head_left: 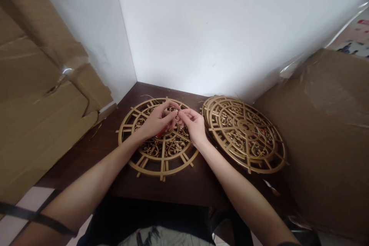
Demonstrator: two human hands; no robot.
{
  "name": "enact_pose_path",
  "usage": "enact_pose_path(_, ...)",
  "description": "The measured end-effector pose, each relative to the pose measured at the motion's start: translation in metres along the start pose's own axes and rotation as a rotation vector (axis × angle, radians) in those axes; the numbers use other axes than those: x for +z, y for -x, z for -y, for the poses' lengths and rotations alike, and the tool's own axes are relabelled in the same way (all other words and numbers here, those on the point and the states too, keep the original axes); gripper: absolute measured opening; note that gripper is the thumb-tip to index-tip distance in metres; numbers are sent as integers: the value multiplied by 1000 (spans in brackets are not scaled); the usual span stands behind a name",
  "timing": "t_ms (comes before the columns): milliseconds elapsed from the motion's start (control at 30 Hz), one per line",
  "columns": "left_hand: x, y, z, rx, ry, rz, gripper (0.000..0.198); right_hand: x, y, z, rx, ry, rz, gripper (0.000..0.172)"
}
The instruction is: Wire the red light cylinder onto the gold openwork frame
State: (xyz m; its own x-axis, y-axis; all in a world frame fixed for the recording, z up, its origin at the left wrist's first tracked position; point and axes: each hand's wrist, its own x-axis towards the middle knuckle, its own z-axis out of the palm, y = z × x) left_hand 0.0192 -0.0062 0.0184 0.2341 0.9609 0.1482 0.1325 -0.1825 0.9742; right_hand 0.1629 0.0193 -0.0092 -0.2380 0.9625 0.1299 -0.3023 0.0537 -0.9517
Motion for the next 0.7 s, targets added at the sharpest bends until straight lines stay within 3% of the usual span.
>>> enact_pose_path(700, 2, 1, 3, 30, -27, -14, 21, -2, -1, 0, 7, 64, -6, 22)
